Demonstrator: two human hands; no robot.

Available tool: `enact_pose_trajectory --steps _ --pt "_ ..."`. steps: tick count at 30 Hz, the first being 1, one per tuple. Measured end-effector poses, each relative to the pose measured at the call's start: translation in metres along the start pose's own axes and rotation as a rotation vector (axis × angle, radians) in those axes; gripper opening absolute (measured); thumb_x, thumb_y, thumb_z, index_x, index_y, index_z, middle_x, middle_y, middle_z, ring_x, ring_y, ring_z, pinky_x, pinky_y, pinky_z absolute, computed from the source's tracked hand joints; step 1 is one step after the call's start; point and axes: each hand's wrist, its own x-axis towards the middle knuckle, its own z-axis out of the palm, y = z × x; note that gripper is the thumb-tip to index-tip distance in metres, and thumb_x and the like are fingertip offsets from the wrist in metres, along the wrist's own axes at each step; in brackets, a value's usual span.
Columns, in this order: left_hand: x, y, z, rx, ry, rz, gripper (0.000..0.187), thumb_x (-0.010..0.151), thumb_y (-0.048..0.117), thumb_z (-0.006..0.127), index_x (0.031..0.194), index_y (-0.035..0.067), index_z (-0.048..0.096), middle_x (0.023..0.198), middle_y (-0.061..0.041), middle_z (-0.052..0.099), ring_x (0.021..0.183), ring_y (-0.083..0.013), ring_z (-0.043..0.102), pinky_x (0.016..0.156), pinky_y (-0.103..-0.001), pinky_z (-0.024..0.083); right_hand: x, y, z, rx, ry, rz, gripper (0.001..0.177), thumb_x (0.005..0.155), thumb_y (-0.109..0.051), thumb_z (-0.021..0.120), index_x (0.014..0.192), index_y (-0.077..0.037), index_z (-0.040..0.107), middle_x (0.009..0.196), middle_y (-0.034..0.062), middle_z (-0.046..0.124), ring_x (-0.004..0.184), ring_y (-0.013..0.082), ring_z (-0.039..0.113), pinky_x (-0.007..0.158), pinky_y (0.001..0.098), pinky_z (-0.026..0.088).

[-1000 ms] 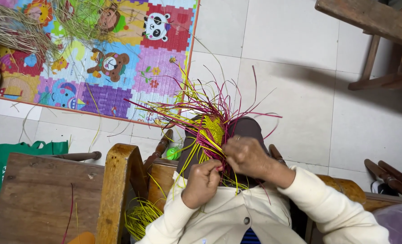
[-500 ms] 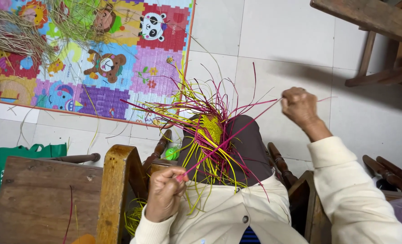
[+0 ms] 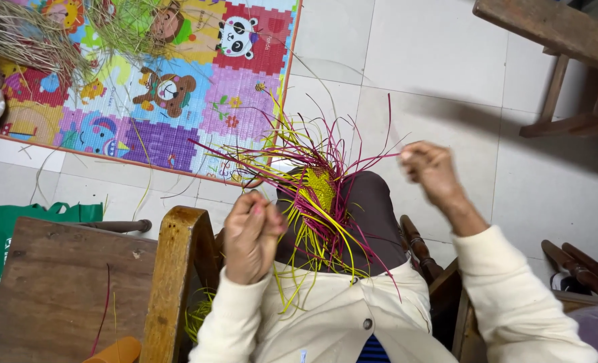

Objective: A person is weaving a basket by interlacing multiple colored strips together.

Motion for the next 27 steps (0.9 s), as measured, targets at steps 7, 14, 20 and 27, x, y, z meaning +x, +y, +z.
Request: enact_pose_trajectory --steps 7,14,20,27 --pt "0.029 -0.042 0.032 -0.02 -0.036 0.197 0.005 0.097 0.006 0.05 0.098 0.003 0.054 0.075 -0.017 0.061 0.07 -0.0192 0.063 0.067 -0.027 0.054 -0.077 -0.045 0.091 0.53 -0.44 0.21 0.007 0.089 -0.01 0.056 0.089 -0.004 0.057 0.081 0.0197 0.072 0.072 0.0206 0.072 0.063 0.0269 0.06" --pt "0.027 -0.056 0.027 0.145 0.0 0.275 0.009 0.096 0.006 0.053 0.092 -0.001 0.056 0.074 -0.021 0.062 0.069 -0.0242 0.065 0.067 -0.03 0.054 -0.098 -0.058 0.102 0.796 -0.491 0.411 0.007 0.092 -0.008 0.055 0.092 -0.001 0.054 0.065 0.023 0.066 0.053 0.0215 0.069 0.045 0.025 0.056" --pt "0.026 -0.051 0.014 0.098 0.053 0.272 0.019 0.098 0.016 0.053 0.087 0.003 0.061 0.069 -0.015 0.061 0.071 -0.0226 0.062 0.075 -0.031 0.049 -0.083 -0.039 0.091 0.323 -0.395 -0.032 0.008 0.085 -0.007 0.068 0.084 0.001 0.068 0.055 0.0133 0.064 0.046 0.0103 0.056 0.042 0.0197 0.049" --pt "0.015 0.012 0.001 -0.127 0.008 0.23 0.025 0.097 0.02 0.05 0.08 0.003 0.058 0.055 -0.015 0.048 0.064 -0.0298 0.053 0.076 -0.041 0.043 -0.064 -0.027 0.051 -0.257 -0.171 -0.358 0.009 0.088 -0.006 0.064 0.084 -0.01 0.071 0.056 0.0072 0.064 0.053 0.0196 0.062 0.053 0.0296 0.051"
